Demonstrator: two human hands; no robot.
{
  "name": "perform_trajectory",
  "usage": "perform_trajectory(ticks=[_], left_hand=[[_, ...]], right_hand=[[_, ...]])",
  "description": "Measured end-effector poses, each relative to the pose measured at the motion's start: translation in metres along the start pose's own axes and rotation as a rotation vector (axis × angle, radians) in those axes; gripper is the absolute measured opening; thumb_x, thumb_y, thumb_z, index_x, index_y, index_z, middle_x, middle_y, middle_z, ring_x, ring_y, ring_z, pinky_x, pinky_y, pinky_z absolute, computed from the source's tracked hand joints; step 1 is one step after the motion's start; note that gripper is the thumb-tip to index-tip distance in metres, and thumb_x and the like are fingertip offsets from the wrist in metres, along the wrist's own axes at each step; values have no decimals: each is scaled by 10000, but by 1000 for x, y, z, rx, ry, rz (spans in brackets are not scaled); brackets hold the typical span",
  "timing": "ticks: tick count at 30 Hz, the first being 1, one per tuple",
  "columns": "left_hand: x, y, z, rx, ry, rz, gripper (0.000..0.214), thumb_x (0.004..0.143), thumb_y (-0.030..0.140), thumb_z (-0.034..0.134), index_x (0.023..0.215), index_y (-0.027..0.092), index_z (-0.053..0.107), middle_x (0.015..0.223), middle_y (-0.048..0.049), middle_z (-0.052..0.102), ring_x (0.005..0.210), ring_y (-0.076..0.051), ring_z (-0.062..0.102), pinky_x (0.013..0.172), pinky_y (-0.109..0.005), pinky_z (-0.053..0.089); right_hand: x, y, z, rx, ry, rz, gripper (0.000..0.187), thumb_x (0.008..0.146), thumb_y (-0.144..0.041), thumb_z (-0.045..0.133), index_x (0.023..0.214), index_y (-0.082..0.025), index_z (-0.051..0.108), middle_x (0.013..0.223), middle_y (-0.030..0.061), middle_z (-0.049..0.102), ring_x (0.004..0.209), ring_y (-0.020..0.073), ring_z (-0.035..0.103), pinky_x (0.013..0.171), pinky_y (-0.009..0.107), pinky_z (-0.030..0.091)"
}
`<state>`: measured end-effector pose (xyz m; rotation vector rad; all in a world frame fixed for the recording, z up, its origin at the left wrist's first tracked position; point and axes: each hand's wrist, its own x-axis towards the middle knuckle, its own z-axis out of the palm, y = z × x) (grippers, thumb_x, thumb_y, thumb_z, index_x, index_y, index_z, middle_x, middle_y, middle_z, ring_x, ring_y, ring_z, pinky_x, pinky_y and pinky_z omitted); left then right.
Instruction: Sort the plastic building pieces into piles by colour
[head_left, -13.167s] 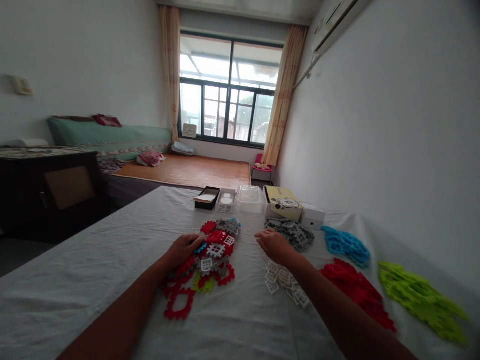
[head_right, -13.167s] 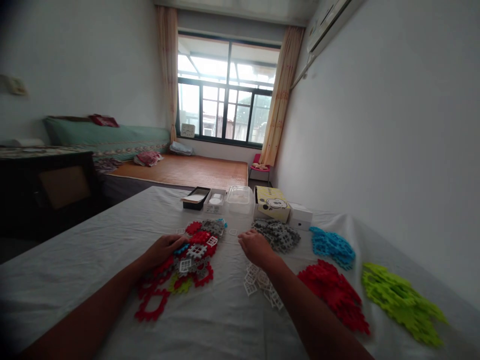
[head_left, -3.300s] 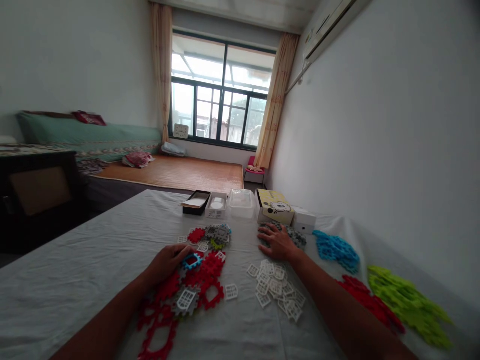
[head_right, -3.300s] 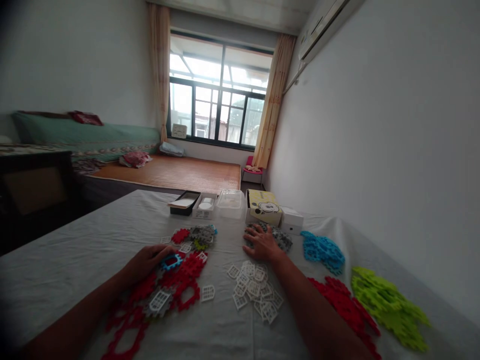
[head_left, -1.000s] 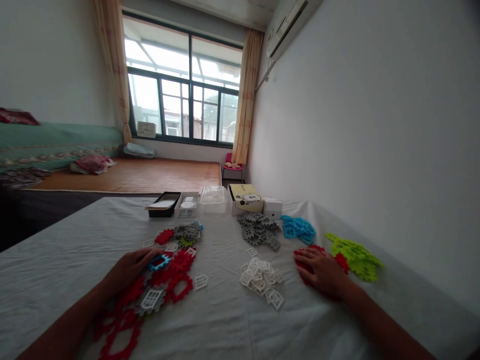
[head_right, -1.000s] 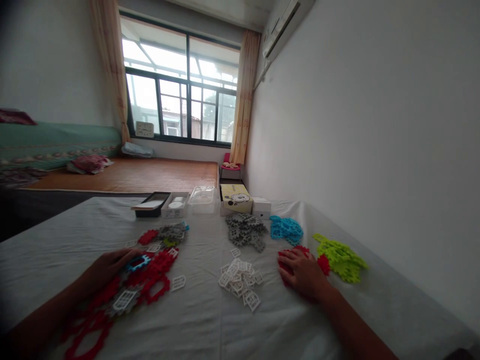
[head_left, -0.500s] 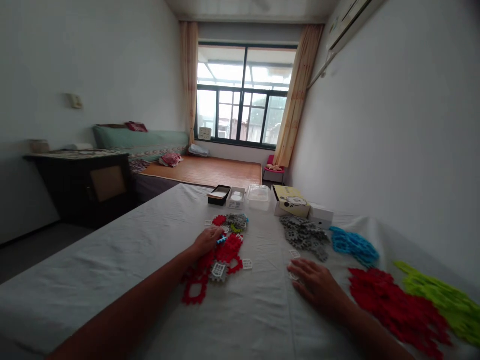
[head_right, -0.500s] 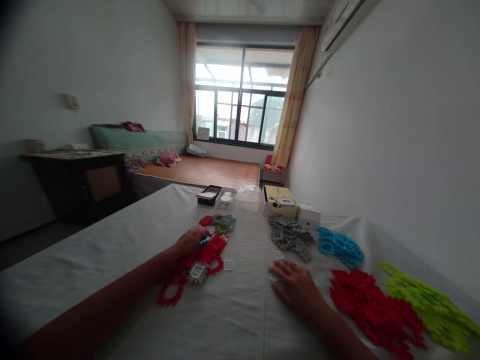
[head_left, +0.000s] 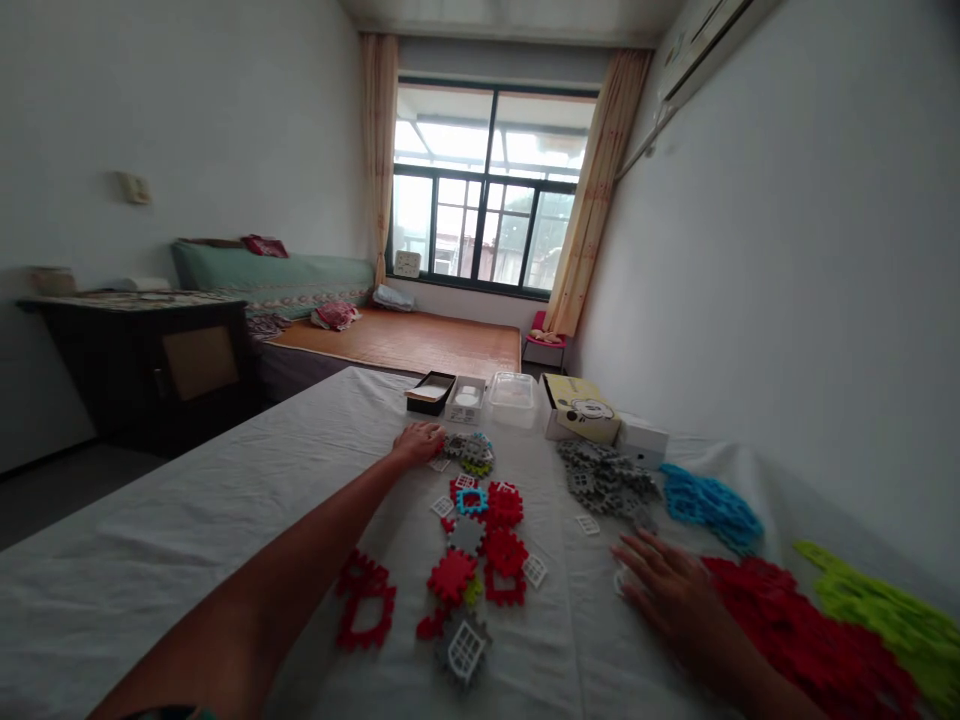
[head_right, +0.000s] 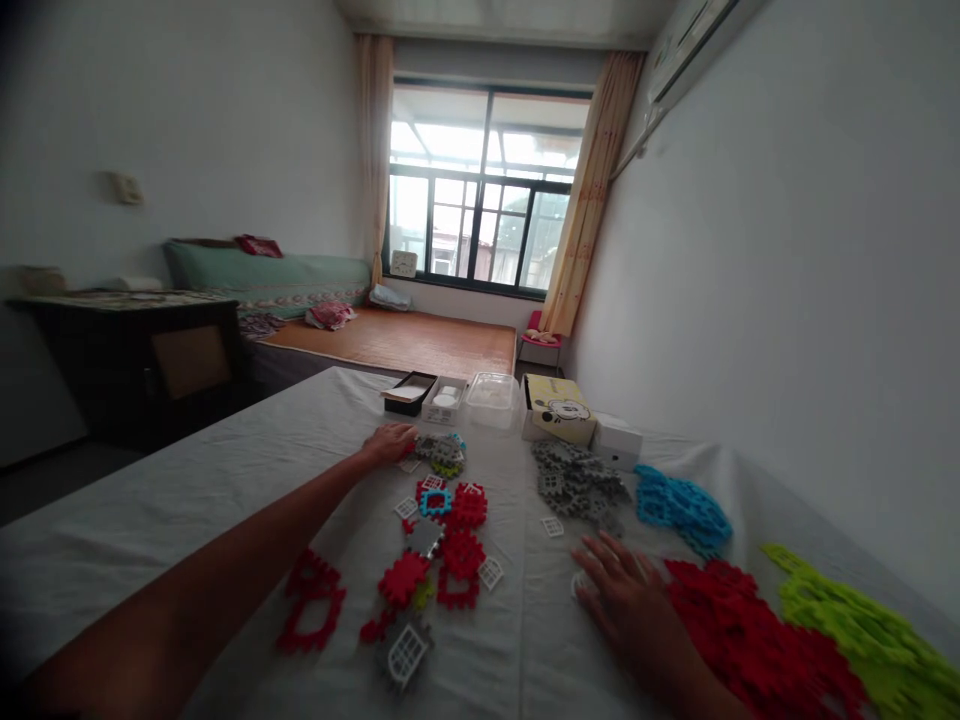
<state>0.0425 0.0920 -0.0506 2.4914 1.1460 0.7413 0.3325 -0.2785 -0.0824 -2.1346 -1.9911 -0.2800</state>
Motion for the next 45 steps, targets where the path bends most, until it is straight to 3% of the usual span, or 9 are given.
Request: perform_trajectory(ticks=[3,9,13,19,24,29,35,40,45], left_hand=[[10,-8,15,-1,-84,33,418,889,426,340,1073,217,651,1142,-64,654,1132,-236,534,970,-361,382],[-5,29,43,-54,-246,250,462,911,471,287,1171,255,602,1223,3,613,1162,-170,518,1015,-279,348],[-50,42,3,-28,-271,330,441,906,482,331,1254,293,526,1378,5,468,1300,-203,357,1085,-361,259],[-170,21,-85,135,-286,481,479,884,492,411,1351,404,355,1479,47,295,1328,-230,311,1066,-387,306],[-226,-8,-86,200,-248,455,636,815,518,518,1387,419,258,1484,38,279,1311,-265,342,1009,-355,384],[-228,1,-71,174,-326,497,711,768,562,547,1391,412,238,1490,8,260,1335,-294,289,1060,-437,293],[-227,30,-63,119,-426,455,763,745,585,554,1398,432,190,1510,-16,187,1370,-319,176,1082,-542,151],[-221,75,-44,139,-433,488,851,705,676,532,1417,404,151,1528,-41,126,1380,-354,83,1059,-611,94],[-197,112,-5,158,-390,584,648,799,653,416,1385,435,248,1489,-16,270,1373,-319,153,1065,-609,80]], right_hand=[[30,-23,-3,49,9,-68,423,910,-392,363,1286,-259,504,1367,32,468,1287,214,378,1072,405,333],[61,-42,6,22,-113,-67,505,874,-450,431,1272,-154,526,1332,126,493,1243,273,435,1050,416,362],[34,-39,-2,22,-105,-58,447,894,-402,396,1228,-156,562,1273,117,555,1190,246,496,1010,417,411],[-37,-55,-21,16,20,-169,410,894,-339,424,1297,-285,484,1365,23,471,1264,212,415,1036,377,392],[-56,-21,-14,-14,164,94,518,898,-409,383,1365,-185,387,1425,107,376,1313,248,333,1059,431,344],[-31,7,-8,9,-5,103,750,799,-620,443,1388,-168,341,1464,153,286,1341,293,257,1075,464,274],[-7,-5,0,48,-62,92,661,841,-591,381,1361,-183,389,1447,130,328,1309,256,319,1069,430,265],[12,-29,-5,17,35,104,599,853,-520,423,1336,-166,420,1406,130,396,1306,275,309,1063,469,245],[38,-75,-20,136,116,-43,429,862,-302,451,1274,-184,482,1297,105,517,1225,233,410,1009,401,337]])
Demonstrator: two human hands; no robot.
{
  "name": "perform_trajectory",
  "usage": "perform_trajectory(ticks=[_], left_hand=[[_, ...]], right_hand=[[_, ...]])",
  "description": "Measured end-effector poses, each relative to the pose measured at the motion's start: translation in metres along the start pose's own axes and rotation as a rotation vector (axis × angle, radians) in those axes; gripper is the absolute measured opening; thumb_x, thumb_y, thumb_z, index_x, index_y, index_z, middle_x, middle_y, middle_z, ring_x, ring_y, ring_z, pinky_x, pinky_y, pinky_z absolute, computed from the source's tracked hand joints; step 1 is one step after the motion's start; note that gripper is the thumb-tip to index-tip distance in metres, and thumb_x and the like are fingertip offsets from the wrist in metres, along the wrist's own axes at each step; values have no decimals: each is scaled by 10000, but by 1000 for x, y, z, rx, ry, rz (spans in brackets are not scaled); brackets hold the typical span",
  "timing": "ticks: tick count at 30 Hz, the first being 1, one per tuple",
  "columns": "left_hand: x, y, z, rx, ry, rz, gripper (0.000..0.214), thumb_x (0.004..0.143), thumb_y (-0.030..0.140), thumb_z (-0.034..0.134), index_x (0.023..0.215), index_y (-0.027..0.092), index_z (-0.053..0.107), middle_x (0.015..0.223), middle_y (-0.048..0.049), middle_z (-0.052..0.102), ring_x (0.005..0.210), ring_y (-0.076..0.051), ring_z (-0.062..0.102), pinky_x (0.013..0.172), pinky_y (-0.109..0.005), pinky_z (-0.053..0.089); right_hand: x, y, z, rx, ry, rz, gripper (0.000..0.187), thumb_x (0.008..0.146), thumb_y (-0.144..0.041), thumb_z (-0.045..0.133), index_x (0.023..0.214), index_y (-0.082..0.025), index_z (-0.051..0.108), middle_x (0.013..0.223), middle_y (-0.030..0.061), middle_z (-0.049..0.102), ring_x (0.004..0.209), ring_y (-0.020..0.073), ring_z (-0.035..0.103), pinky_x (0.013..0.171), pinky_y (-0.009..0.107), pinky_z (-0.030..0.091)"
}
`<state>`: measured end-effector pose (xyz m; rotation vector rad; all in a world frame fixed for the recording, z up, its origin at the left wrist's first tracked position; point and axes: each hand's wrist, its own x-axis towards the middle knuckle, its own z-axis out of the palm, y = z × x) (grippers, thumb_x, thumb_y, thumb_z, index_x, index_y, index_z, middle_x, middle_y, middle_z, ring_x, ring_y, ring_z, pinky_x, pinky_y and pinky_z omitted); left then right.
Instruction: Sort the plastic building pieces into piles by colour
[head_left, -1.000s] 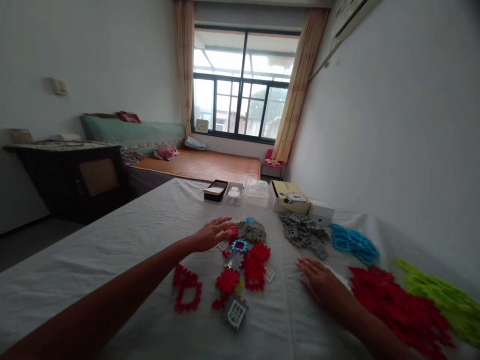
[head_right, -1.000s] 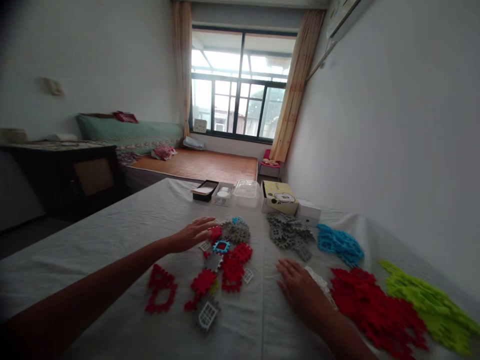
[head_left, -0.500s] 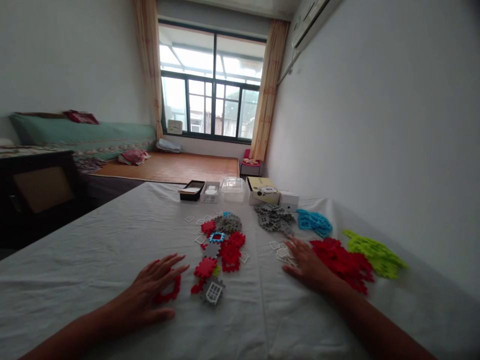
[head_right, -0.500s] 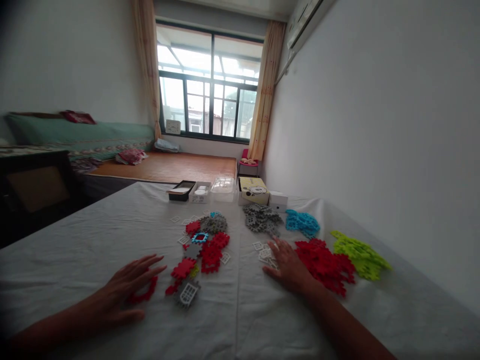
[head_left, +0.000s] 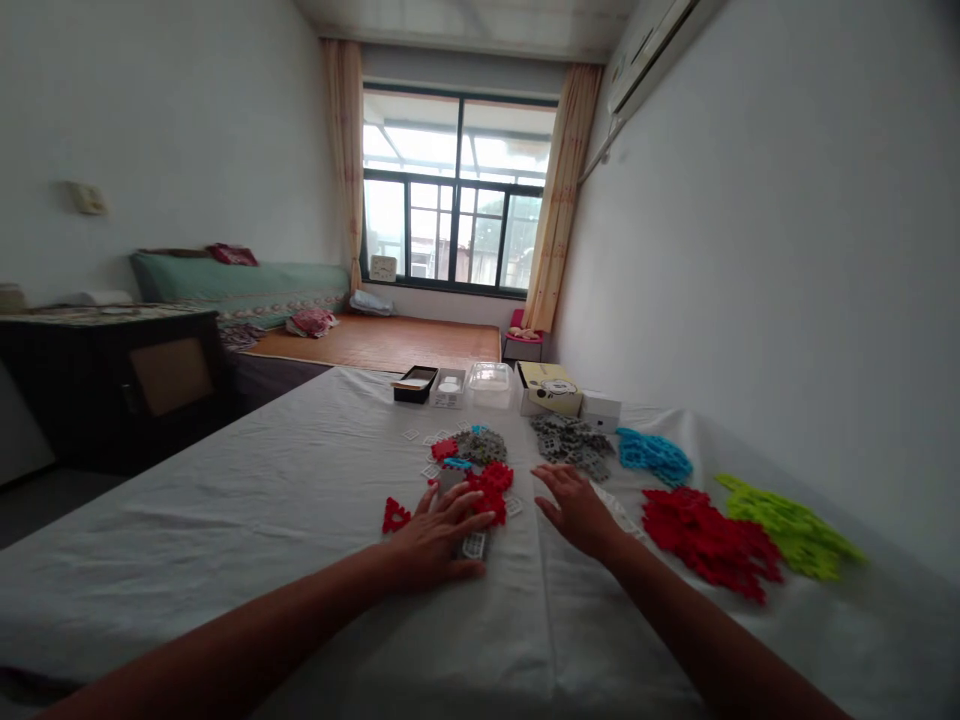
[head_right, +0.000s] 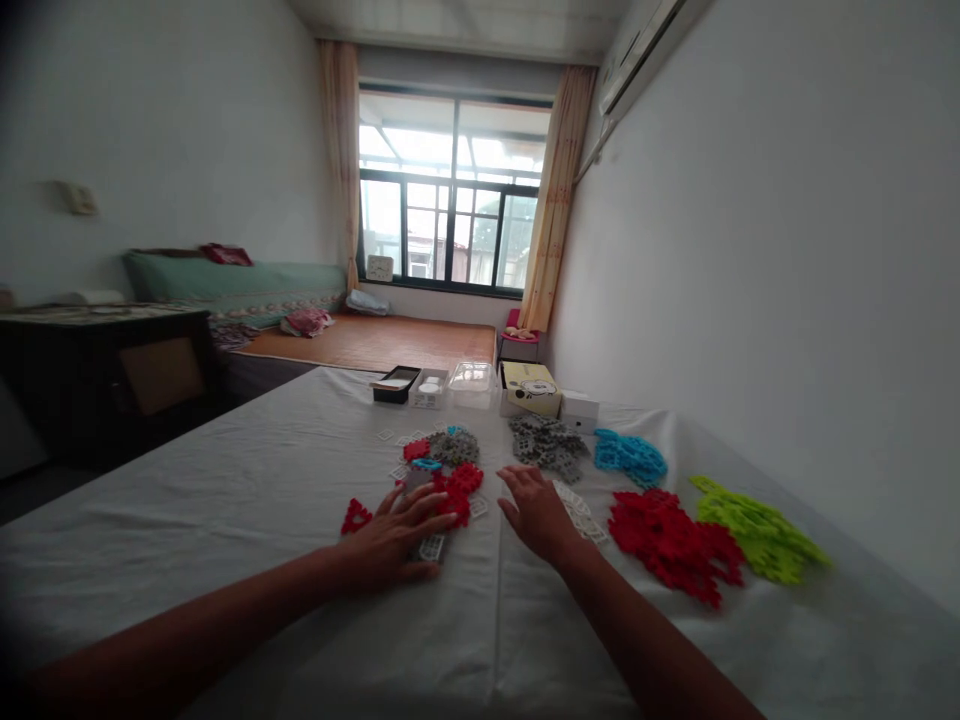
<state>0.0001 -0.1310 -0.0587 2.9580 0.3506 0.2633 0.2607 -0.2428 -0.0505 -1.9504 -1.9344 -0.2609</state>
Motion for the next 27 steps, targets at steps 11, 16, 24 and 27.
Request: perform_trajectory(ticks=[11,16,24,27], left_hand=[[64,-90,-23,-102,482,-284,430,923,438,286,1065,257,649,1216,-38,592,1186,-193,471,1038,-358,341],[44,-139,-7,-180,583,-385,431,907,428,316,967,203,679,1095,-61,654,1074,-189,553,989,-343,398],[43,-151,-1,-319,635,-428,418,894,418,332,928,191,681,1061,-59,672,1036,-190,582,956,-336,426],[42,-147,-3,-328,622,-431,415,894,418,332,931,196,681,1067,-55,673,1039,-187,582,961,-336,424]], right_hand=[[39,-15,16,152,-178,71,221,770,-224,560,970,-195,648,969,100,646,883,219,604,795,312,461],[30,5,7,231,-105,140,142,742,-278,586,857,-214,638,812,42,645,678,166,590,647,275,460],[24,43,-21,163,89,315,285,820,-380,494,940,-183,662,932,83,660,832,206,603,773,327,457],[28,-2,-4,297,12,165,236,856,-341,478,970,-218,643,938,52,636,791,160,597,746,280,465]])
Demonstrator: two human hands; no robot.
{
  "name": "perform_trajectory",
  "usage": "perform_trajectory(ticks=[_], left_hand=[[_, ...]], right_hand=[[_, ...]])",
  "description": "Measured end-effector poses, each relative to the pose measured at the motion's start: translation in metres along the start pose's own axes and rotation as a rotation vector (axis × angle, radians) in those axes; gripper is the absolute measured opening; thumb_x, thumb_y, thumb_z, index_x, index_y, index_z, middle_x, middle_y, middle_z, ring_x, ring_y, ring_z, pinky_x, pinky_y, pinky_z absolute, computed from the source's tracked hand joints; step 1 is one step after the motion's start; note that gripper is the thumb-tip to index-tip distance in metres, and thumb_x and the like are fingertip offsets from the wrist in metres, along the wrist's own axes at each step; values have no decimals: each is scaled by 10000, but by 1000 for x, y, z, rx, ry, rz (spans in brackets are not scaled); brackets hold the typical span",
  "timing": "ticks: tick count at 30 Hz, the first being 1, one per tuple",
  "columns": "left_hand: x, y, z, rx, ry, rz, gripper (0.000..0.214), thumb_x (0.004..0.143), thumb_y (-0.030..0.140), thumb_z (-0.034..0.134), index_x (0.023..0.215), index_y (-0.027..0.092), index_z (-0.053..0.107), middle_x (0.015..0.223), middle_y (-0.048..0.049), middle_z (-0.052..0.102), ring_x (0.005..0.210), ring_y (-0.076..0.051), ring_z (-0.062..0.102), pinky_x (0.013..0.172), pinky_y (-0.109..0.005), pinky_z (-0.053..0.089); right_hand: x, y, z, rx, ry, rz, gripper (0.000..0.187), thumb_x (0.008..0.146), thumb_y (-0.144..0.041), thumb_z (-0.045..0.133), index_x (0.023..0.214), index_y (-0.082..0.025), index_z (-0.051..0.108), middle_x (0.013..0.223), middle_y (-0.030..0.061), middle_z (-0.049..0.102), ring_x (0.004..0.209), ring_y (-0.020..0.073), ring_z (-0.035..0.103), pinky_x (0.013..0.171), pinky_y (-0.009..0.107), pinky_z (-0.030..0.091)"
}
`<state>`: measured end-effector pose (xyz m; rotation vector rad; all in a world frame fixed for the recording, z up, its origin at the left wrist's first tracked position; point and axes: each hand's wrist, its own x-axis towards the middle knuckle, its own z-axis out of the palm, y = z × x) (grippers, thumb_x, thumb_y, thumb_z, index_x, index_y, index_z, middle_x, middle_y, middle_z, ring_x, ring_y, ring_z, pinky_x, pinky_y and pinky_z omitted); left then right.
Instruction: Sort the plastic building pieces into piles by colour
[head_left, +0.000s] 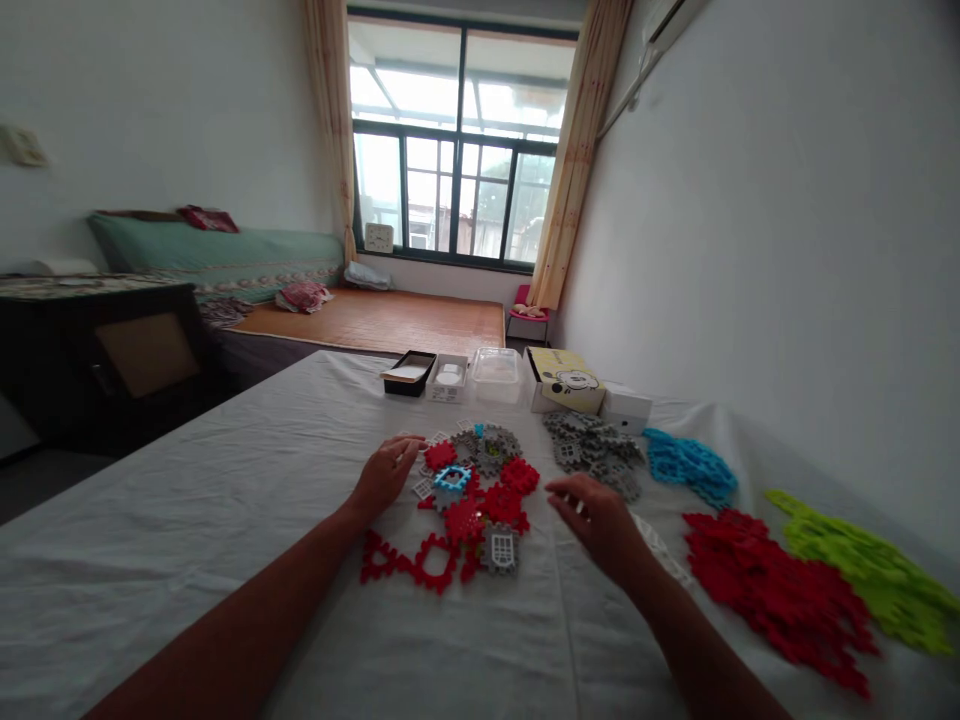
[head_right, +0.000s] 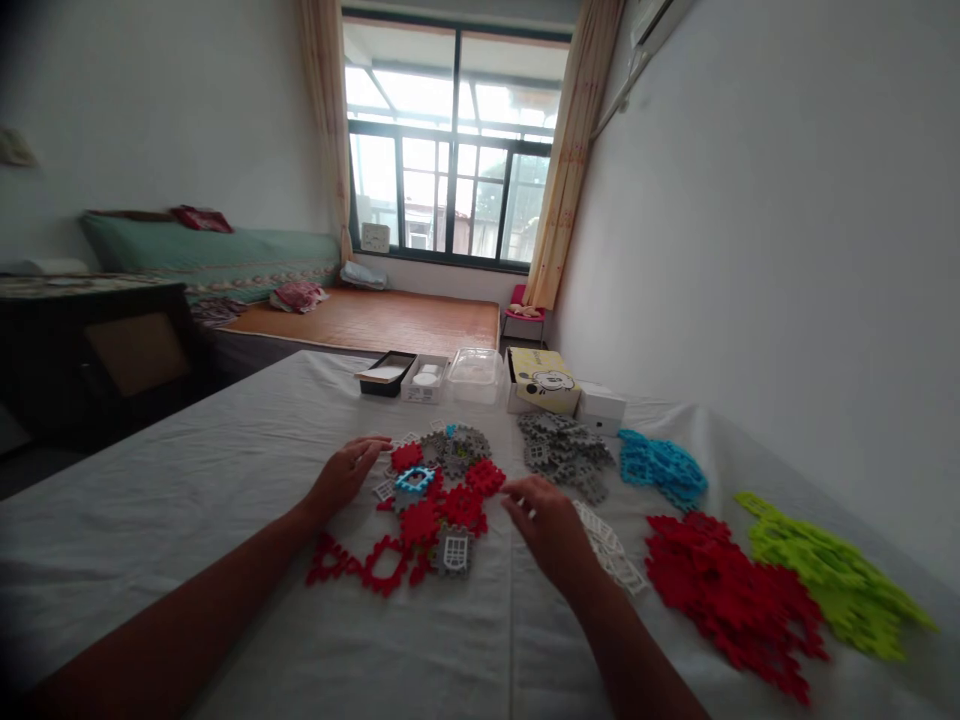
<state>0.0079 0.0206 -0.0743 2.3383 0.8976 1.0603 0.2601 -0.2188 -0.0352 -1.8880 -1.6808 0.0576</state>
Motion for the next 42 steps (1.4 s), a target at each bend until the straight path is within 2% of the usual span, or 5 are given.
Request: perform_trajectory(ticks=[6,25,30,35,42], left_hand=[[-4,7,-4,5,-1,-23,418,885,421,336,925,195,685,1054,-54,680,1053,-194,579,965,-338,423],[-6,8,-2,-27,-53,21,390,895,402,331,918,220,675,1015,-26,690,994,-167,605,920,-256,436],[-6,6,-2,-39,-62,0,399,892,403,327,926,214,677,1015,-34,690,993,-175,604,914,-266,436],[-6,7,-2,-55,-70,-18,395,889,405,334,927,216,678,1006,-41,692,987,-177,604,909,-272,436],[-8,10,-3,-43,-79,8,385,897,398,338,912,205,671,983,-41,692,961,-168,610,895,-253,431]], right_hand=[[-11,-47,38,100,-276,-106,258,722,-252,668,977,-238,630,963,26,591,844,154,577,747,249,458],[-8,-34,34,396,-138,57,356,884,-425,415,1019,-193,648,680,18,655,580,138,599,604,247,474],[-5,-22,36,445,-56,15,352,847,-457,484,894,-178,694,875,63,655,769,164,597,710,266,464],[-7,-28,37,619,-229,162,411,837,-494,485,1021,-160,640,651,10,605,534,119,526,496,225,415],[-5,-26,37,274,-74,6,267,832,-358,511,1017,-206,629,970,65,619,673,131,573,652,261,459]])
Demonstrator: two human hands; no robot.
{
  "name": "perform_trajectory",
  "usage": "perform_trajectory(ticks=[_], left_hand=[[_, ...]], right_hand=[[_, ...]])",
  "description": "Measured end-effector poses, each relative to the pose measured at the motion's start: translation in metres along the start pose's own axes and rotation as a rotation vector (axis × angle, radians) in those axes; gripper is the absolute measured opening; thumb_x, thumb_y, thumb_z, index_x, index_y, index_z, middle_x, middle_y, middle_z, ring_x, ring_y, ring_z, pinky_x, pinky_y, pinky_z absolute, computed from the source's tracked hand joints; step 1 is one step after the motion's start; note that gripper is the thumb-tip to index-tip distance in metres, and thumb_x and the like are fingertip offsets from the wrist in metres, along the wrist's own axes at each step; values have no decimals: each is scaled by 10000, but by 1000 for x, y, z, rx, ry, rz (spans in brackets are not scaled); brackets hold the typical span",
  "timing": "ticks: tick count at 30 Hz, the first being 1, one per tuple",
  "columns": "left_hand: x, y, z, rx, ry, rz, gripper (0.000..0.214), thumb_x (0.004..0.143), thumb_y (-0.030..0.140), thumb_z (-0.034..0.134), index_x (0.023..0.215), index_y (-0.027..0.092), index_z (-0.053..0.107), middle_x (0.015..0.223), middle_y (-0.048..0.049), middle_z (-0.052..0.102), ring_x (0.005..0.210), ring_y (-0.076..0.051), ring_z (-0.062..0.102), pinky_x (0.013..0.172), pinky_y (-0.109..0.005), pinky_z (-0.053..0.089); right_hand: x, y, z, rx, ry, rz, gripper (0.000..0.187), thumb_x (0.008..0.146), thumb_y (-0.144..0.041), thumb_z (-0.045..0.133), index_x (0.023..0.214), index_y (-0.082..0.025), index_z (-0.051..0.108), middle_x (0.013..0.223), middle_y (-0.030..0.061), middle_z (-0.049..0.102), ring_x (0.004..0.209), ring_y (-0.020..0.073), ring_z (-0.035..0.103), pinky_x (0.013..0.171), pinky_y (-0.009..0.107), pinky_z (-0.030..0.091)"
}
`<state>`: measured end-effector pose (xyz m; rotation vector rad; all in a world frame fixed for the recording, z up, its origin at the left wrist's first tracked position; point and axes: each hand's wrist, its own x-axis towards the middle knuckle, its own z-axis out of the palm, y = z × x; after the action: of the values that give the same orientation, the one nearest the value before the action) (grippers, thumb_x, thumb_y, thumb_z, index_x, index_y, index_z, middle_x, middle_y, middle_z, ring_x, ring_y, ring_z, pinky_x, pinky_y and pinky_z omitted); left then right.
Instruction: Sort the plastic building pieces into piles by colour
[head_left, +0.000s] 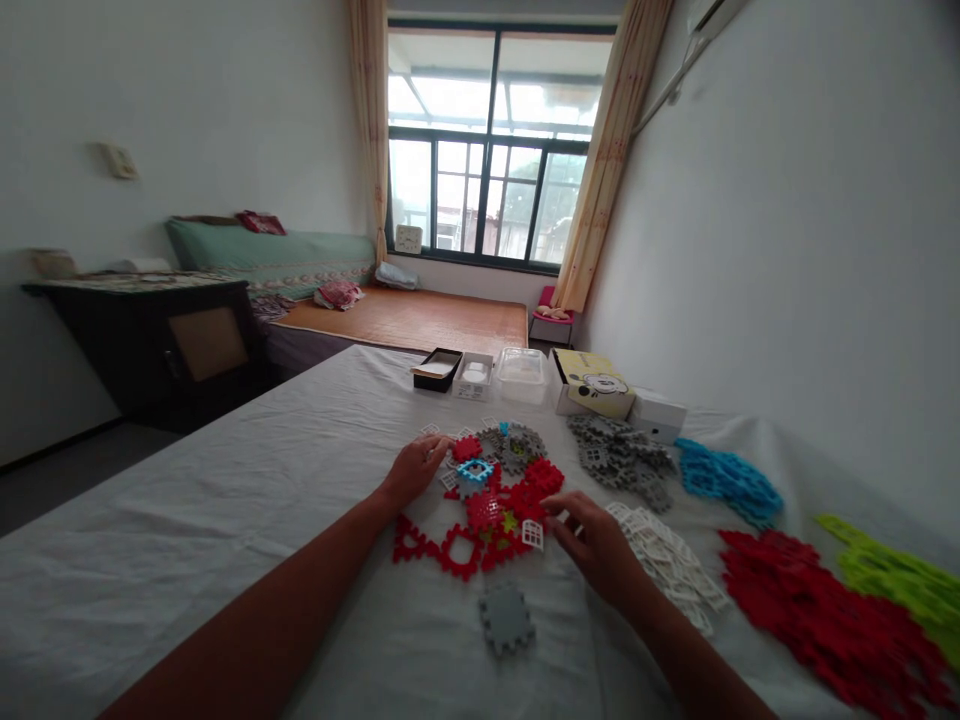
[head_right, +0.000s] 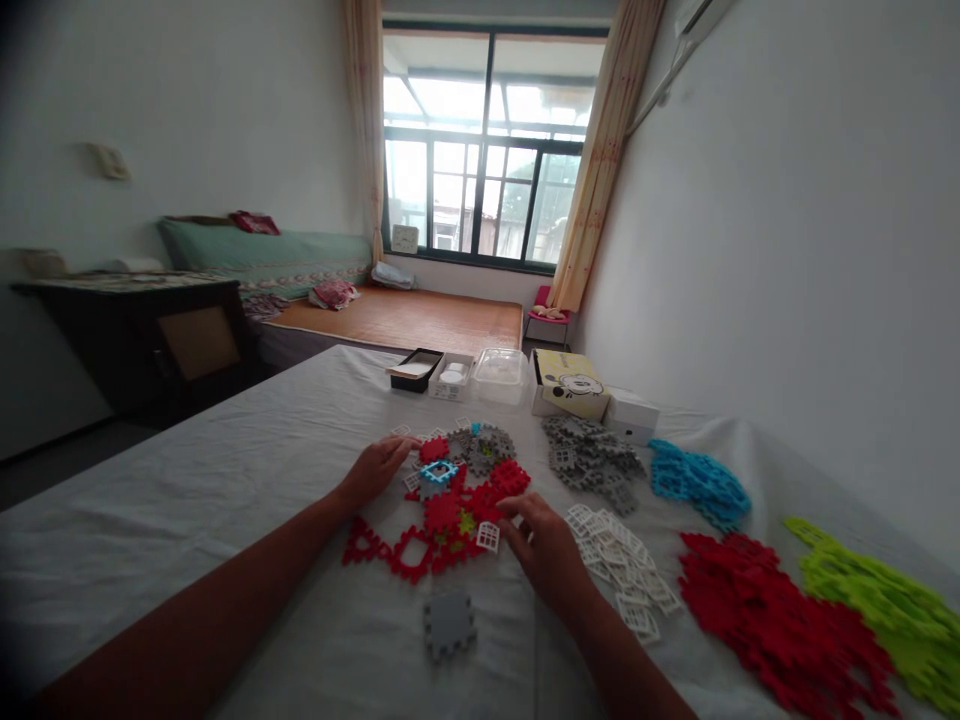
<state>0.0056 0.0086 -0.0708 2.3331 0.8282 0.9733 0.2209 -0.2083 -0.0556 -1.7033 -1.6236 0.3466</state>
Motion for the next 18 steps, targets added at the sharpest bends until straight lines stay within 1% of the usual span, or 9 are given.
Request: perform_trajectory(ticks=[3,5,8,10,12,13,15,16,18], left_hand=[[0,0,0,16,-10,-2,388,899,398,333,891,203,668,948,-45,694,941,-173,614,881,-259,437],[0,0,0,18,-10,-4,385,898,399,334,888,203,666,950,-46,693,940,-176,614,876,-260,440],[0,-1,0,10,-21,-1,375,898,398,339,901,207,662,973,-42,692,939,-177,615,870,-259,440],[0,-2,-1,7,-36,2,372,901,401,339,900,212,659,970,-37,692,930,-175,617,862,-256,441],[0,-1,-1,8,-48,5,371,904,407,336,899,217,654,969,-35,690,932,-174,614,865,-255,438],[-1,-1,-1,10,-52,6,370,903,411,337,895,218,653,966,-35,689,936,-175,612,870,-257,435],[-1,1,-1,15,-53,7,372,903,415,335,885,218,650,956,-38,687,942,-178,607,880,-262,429],[-1,1,-1,17,-52,5,375,904,414,332,880,216,650,949,-40,686,938,-178,606,877,-264,429],[-1,3,0,17,-52,3,383,907,407,324,869,213,651,929,-42,687,917,-178,607,861,-265,434]], right_hand=[[-1,-1,3,-114,-132,-30,266,779,-348,592,1013,-238,652,997,52,611,748,145,593,709,259,463],[-1,-6,6,-147,-166,-56,222,820,-341,544,976,-254,675,957,42,627,817,155,601,759,257,455],[-1,-12,2,-137,-170,-100,284,894,-311,416,967,-258,686,943,46,646,853,152,607,788,253,449],[-2,-6,-12,-149,-109,-100,308,898,-317,394,1025,-246,666,958,60,652,848,160,610,774,260,457],[-3,9,-37,-180,-2,-29,333,887,-352,398,1079,-221,637,900,64,665,766,164,615,712,268,472],[-4,20,-52,-202,31,21,344,877,-379,409,1073,-211,637,854,60,673,714,166,612,677,272,476],[-5,40,-78,-265,44,94,346,849,-430,443,991,-207,666,799,51,682,675,178,612,650,286,477],[-5,48,-88,-303,59,106,340,835,-444,459,940,-207,679,813,56,687,710,191,620,676,299,479],[-5,55,-94,-358,174,107,336,825,-449,467,896,-199,680,905,77,687,830,218,624,753,321,472]])
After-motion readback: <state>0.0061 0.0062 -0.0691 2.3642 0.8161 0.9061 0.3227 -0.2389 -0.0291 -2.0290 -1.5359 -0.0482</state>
